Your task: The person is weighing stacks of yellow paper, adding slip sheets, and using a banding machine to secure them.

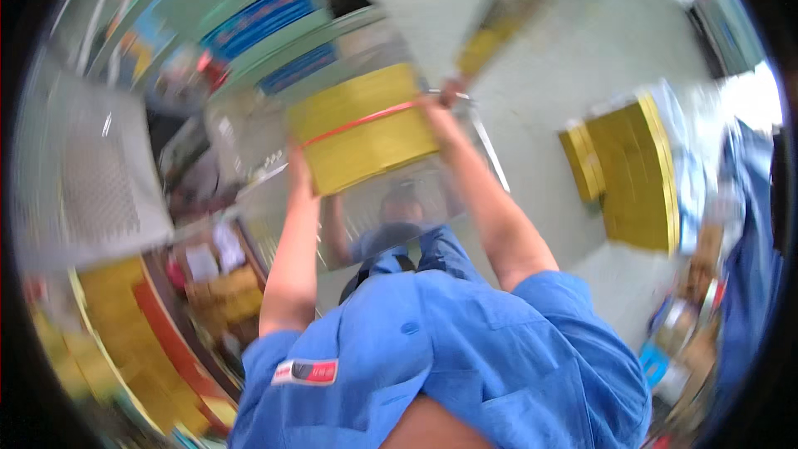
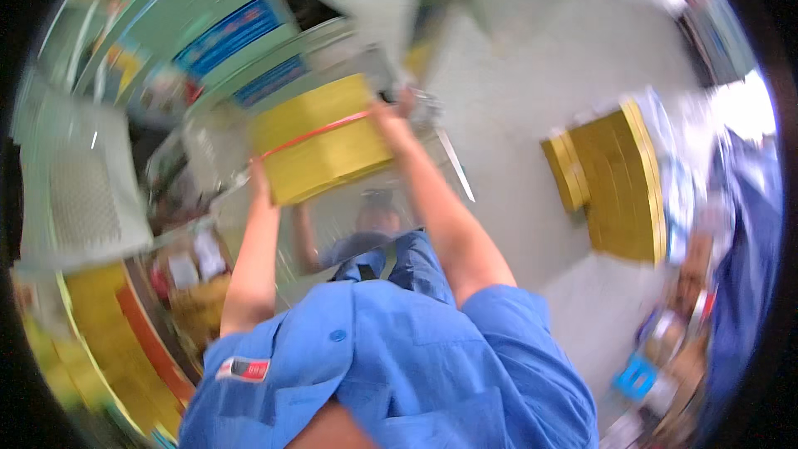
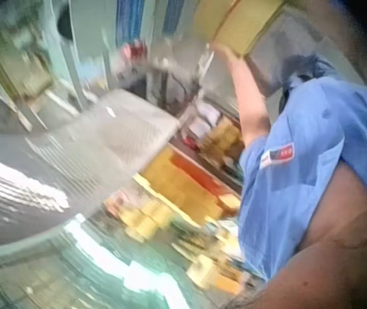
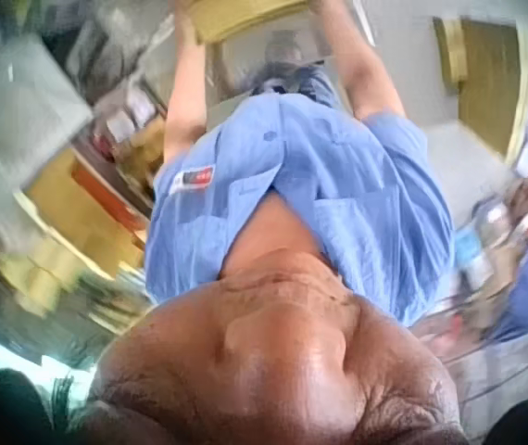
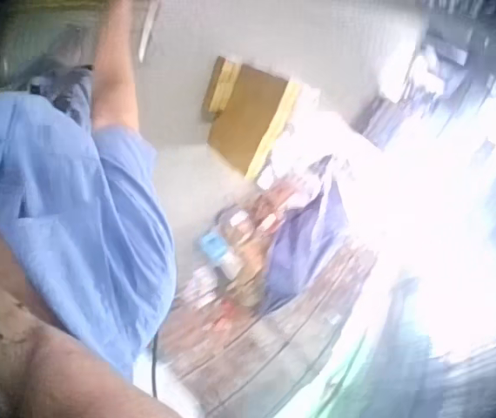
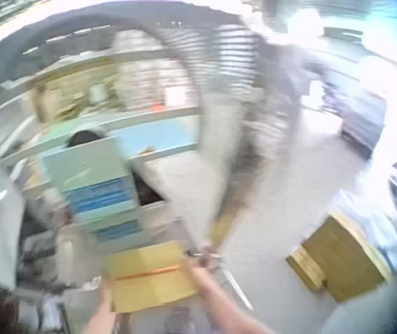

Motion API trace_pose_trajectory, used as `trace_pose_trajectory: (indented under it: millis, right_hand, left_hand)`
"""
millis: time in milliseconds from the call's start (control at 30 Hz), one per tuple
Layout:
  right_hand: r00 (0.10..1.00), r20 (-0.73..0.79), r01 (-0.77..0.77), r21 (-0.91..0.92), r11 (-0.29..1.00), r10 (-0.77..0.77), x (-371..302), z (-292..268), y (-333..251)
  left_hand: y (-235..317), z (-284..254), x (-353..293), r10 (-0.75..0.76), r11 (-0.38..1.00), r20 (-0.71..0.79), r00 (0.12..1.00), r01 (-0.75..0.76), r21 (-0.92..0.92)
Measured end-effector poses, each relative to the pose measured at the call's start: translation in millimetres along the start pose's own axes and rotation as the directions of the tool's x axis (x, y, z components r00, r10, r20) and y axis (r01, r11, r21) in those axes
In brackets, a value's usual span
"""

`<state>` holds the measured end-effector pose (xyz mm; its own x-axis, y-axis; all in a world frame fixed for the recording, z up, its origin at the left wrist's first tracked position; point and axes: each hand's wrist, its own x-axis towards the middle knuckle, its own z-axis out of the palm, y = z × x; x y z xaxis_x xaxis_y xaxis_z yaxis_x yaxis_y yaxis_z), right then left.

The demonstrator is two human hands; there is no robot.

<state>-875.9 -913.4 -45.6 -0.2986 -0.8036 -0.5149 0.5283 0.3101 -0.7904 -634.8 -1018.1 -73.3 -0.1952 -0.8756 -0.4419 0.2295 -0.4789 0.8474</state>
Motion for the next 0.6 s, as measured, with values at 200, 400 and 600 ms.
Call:
trace_pose_trajectory:
  millis: [200,400,600]
  right_hand:
    - [0.975,0.008,0.224,0.026,0.974,-0.224,-50,20,62]
    - [0.975,-0.159,0.215,0.529,0.821,-0.153,-194,-110,111]
    - [0.901,-0.426,0.378,0.686,0.621,-0.078,-345,-294,157]
  left_hand:
    - [7,-99,-37,0.002,0.972,0.337,0.942,-0.081,0.219]
    - [-22,42,-191,-0.250,0.966,0.321,0.913,0.214,0.144]
    - [-152,220,-307,-0.350,0.870,0.510,0.785,0.070,0.489]
